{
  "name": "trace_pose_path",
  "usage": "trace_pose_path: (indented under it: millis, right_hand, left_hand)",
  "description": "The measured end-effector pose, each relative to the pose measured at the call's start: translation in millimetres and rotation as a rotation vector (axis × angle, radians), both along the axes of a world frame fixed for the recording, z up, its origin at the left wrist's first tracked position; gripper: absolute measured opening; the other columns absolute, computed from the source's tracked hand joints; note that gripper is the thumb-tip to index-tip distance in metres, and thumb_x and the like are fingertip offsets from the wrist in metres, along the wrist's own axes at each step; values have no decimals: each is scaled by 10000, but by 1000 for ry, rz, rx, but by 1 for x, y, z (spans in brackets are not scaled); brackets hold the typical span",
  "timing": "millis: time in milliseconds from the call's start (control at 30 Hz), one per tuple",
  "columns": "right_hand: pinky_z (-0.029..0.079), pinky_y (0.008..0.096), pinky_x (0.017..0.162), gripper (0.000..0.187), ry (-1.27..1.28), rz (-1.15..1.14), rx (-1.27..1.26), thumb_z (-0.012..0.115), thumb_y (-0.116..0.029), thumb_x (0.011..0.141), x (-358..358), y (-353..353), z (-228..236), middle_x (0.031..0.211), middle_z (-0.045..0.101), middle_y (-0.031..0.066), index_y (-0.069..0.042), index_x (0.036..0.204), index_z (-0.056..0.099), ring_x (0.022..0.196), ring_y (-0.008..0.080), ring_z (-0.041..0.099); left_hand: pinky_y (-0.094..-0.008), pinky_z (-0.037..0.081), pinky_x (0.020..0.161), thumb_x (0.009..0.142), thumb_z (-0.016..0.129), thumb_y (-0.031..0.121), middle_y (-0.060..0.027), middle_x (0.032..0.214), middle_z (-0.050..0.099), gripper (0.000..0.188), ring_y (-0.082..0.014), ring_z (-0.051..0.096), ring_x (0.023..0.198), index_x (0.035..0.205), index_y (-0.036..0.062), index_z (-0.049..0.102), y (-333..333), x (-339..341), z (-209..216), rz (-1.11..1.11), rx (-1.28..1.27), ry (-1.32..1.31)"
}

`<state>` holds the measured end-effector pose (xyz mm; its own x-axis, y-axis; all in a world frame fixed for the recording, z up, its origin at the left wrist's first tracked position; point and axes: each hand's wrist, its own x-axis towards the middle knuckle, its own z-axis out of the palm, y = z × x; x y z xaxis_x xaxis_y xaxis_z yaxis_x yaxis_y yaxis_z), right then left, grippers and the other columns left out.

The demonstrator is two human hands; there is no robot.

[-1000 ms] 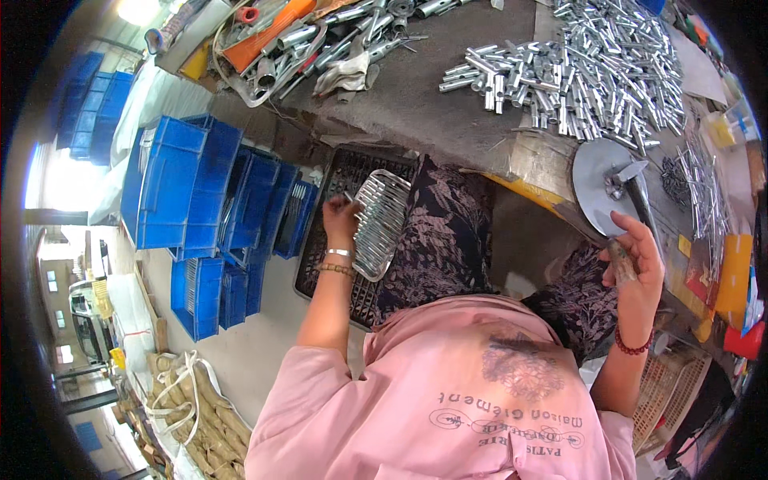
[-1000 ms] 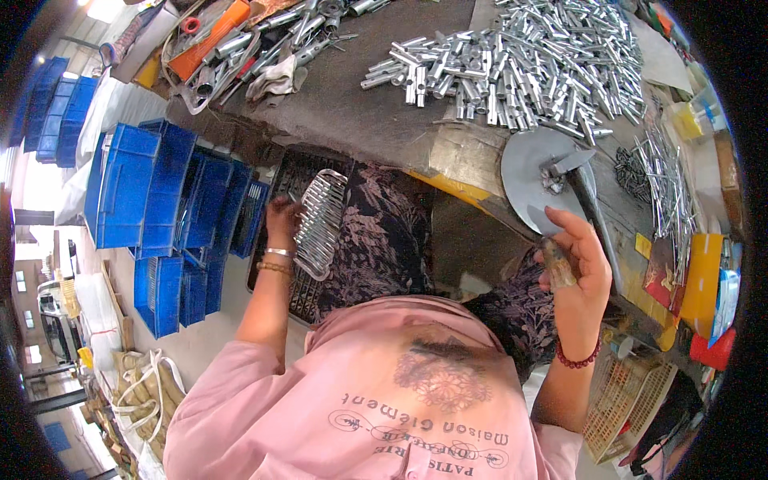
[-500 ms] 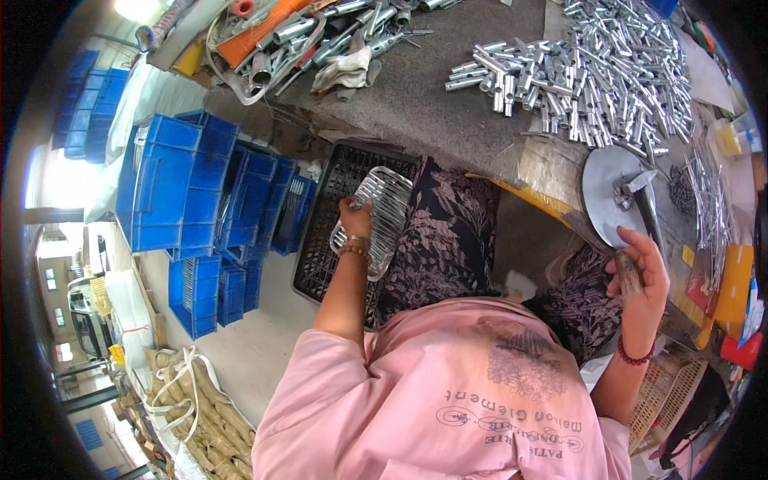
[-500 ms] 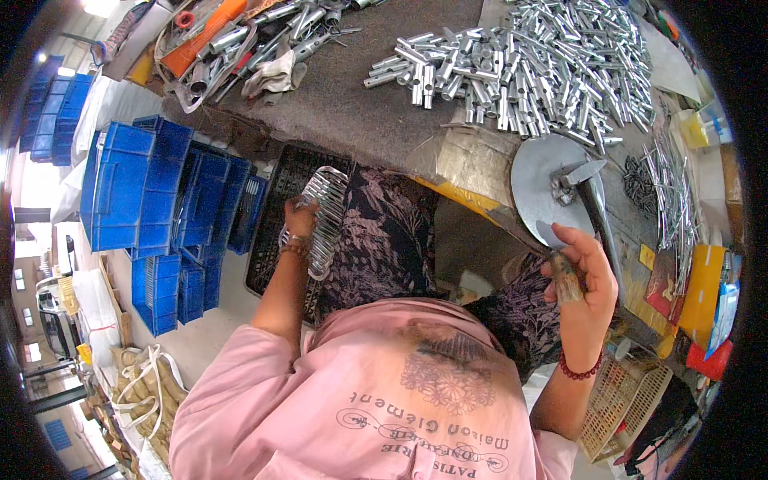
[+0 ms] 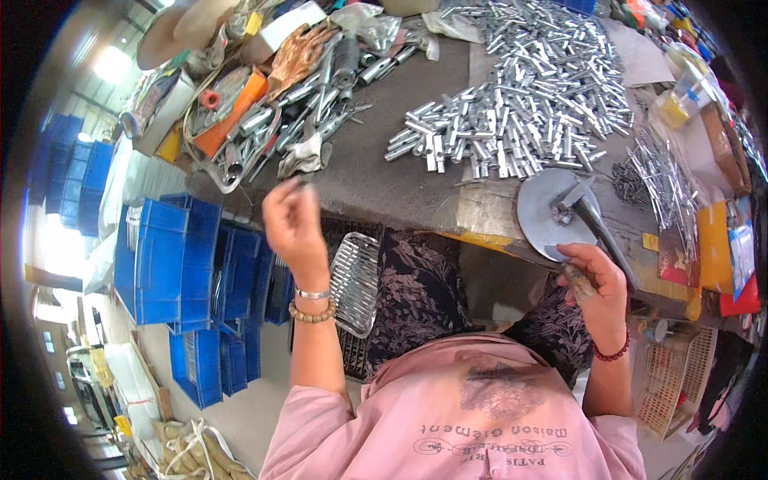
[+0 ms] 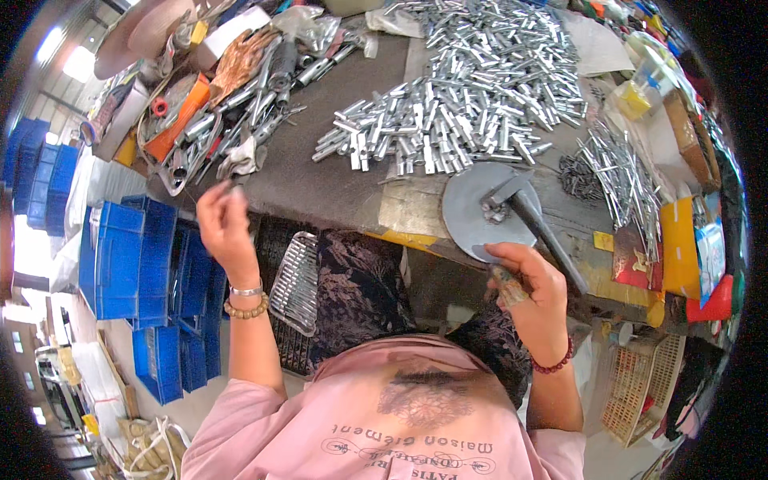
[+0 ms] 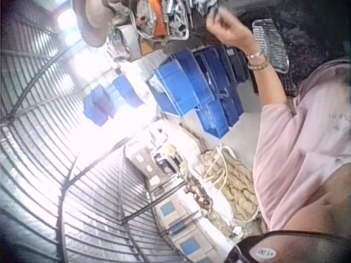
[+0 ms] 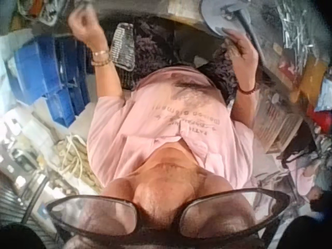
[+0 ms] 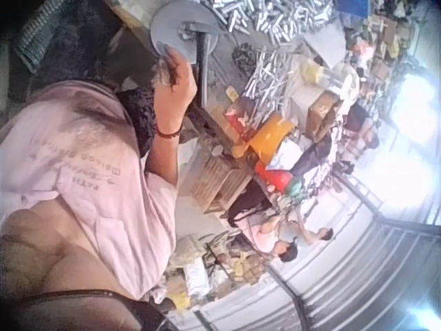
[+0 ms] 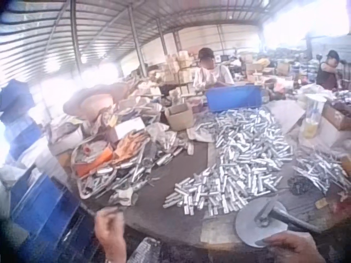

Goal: The person assembles small metal components by hammering them together on a metal base plate.

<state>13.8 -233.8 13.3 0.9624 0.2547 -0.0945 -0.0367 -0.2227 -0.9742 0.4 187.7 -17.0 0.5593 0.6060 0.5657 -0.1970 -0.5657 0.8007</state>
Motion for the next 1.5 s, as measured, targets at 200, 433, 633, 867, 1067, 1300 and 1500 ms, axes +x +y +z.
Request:
trace_pose_path:
  millis: [200,433,633,867,1067,1300,1500]
  right_hand:
    - [577,289,821,418,99,2,41,659,103,880,-7,-2,10,1107,775,61,-24,1272,729,941,153,729]
    - [591,383,908,345,-428,97,-210,736,20,880,-14,-19,21,1150,771,167,-37,1221,744,1040,338,751]
    - [592,403,882,273,-658,-208,-454,747,-21,872,15,-64,30,1103,755,138,-66,1141,750,1021,330,737]
    - [586,481,897,222,-660,-465,-1051,788,-134,859,100,-103,17,1090,679,118,-76,1068,740,1060,347,712]
    - [594,464,882,147,-699,-390,-1237,780,-109,835,116,-108,10,1066,675,116,-59,961,722,1095,333,697]
    - [589,452,853,173,-691,-364,-1180,775,-73,809,70,-117,27,1039,679,121,-63,967,706,1052,332,704]
    - [593,290,805,240,-457,-310,-323,694,104,868,45,-89,36,1047,716,76,-36,1057,642,919,168,751]
  left_hand:
    - [-356,550,905,860,780,22,-91,1130,678,387,-257,676,989,1234,89,703,-61,68,39,-253,719,341]
    - [-392,528,946,925,737,42,-123,1105,699,211,-311,681,1059,1136,47,739,-52,85,37,-354,771,339]
    - [-342,531,843,958,754,13,-81,1054,690,175,-227,662,940,1132,17,735,-61,68,51,-445,570,243]
    - [-317,539,797,912,783,26,-83,1013,708,159,-206,675,879,1066,20,743,-121,43,83,-618,504,299]
    - [-377,553,769,862,810,66,-128,933,710,162,-299,693,852,998,17,738,-163,45,86,-732,720,285]
    - [-402,547,804,854,824,116,-108,943,703,153,-320,686,920,954,39,739,-191,53,80,-849,750,314]
    - [-423,536,793,877,813,156,-63,953,677,133,-293,664,936,968,74,761,-188,56,55,-853,706,267]
